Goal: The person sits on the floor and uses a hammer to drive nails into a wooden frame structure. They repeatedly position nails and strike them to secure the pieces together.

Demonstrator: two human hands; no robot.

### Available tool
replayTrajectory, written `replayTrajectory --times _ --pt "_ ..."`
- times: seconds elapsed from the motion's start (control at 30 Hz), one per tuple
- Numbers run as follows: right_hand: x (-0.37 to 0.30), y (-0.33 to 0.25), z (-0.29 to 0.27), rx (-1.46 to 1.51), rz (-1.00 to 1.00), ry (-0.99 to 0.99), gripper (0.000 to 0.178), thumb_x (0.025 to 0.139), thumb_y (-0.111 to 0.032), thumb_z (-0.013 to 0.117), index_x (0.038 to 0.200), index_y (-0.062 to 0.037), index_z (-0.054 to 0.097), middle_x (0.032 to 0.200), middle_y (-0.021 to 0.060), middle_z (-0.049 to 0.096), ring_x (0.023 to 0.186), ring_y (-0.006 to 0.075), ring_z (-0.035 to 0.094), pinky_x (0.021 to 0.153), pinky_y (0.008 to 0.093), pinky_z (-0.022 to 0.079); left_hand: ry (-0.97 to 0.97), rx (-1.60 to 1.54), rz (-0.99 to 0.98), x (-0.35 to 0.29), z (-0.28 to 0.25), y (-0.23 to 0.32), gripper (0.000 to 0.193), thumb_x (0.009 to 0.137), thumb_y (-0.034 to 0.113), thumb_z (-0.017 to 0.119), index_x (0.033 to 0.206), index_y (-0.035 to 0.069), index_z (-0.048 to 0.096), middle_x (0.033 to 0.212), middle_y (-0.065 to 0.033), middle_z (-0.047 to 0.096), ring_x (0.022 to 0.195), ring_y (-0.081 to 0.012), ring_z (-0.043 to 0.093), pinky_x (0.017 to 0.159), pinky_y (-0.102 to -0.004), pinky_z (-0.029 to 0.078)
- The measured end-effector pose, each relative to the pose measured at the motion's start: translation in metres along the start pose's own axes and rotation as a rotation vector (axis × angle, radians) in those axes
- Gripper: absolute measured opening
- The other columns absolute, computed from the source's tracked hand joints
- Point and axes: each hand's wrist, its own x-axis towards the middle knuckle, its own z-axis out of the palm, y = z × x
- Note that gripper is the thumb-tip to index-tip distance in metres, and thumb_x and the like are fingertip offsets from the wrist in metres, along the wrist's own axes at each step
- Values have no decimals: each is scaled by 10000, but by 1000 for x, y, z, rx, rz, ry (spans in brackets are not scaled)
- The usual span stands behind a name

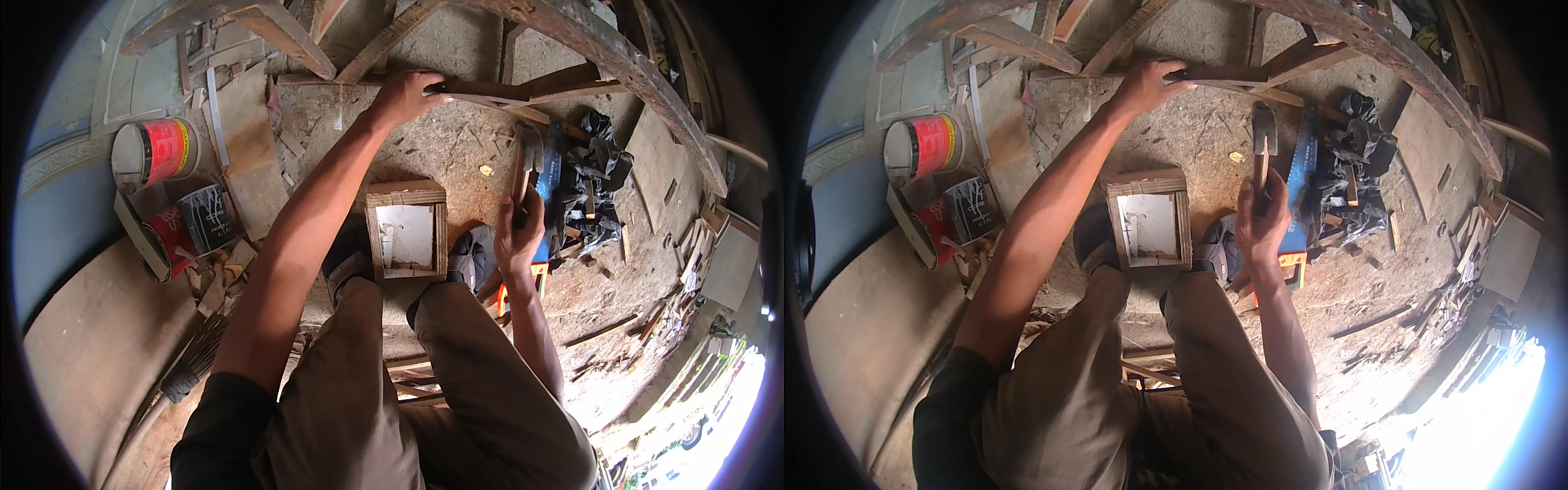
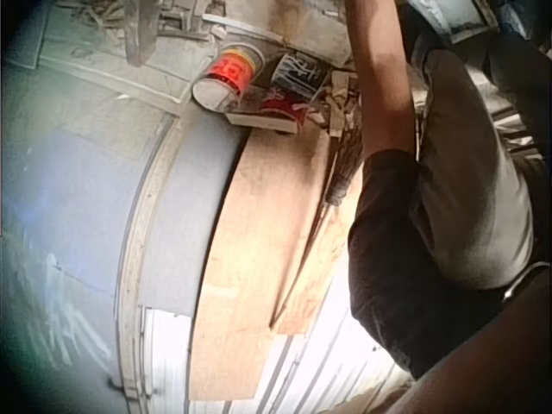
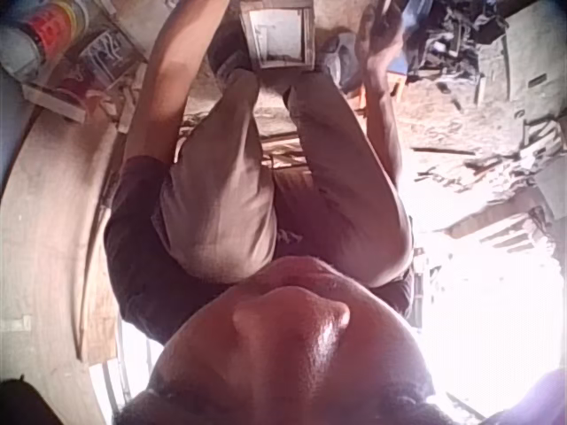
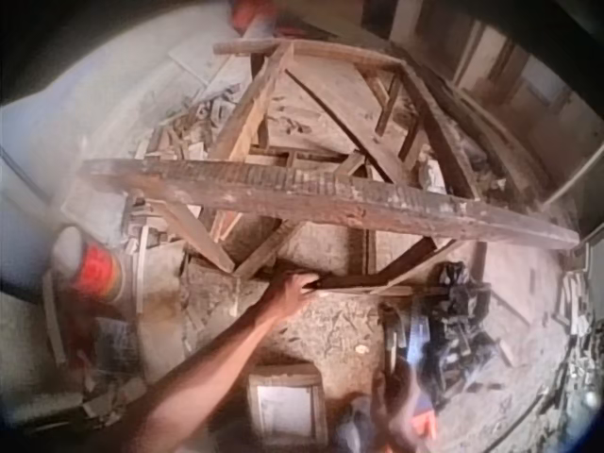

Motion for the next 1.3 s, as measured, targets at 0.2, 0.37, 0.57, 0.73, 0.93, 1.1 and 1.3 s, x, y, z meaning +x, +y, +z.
replayTrajectory --times 0.2,0.37,0.57,0.73,0.93,1.1,1.3 --pt "4 -4 0 -72 -25 3 391 946 -234 649 1210 25 523 790 88 639 659 103 570 604 266 471 -107 -9 -106 4 -7 11 573 810 458 753 1108 -27 689 1109 -212 689 1039 -334 672 900 -388 537" --pt "6 0 -2 -85 -1 -10 403 947 -247 645 1213 29 519 788 110 644 645 112 578 591 273 474 -105 24 -68 5 -5 10 549 825 443 740 1104 -27 687 1079 -199 700 971 -319 694 852 -382 558" --pt "8 0 -1 -68 -1 1 410 950 -252 638 1221 29 512 793 101 652 647 113 583 590 275 476 -30 55 15 1 3 0 579 839 472 717 1133 -25 671 1038 -209 708 900 -310 716 794 -378 586" --pt "22 9 1 -47 72 80 442 889 -296 725 1109 27 518 802 67 588 680 109 533 622 271 456 -12 79 6 0 4 2 572 837 476 715 1133 -12 677 1047 -202 708 904 -300 716 797 -378 585" --pt "104 -7 35 48 -85 337 704 735 -347 877 1119 49 439 947 81 500 784 157 497 703 304 445 65 -21 66 -1 0 7 384 826 366 749 1066 68 717 945 -126 732 818 -268 719 735 -357 584" --pt "146 3 54 57 -161 426 588 745 -306 876 1009 22 466 888 43 510 801 153 501 745 284 441 111 -50 136 3 2 5 330 818 311 762 1058 89 720 913 -112 731 789 -263 714 705 -363 580" --pt "146 -3 58 108 53 316 499 784 -263 833 1021 32 509 881 64 590 803 146 530 752 283 454 89 -35 111 1 -3 9 335 811 291 769 1067 83 715 920 -113 730 793 -260 713 726 -364 582"
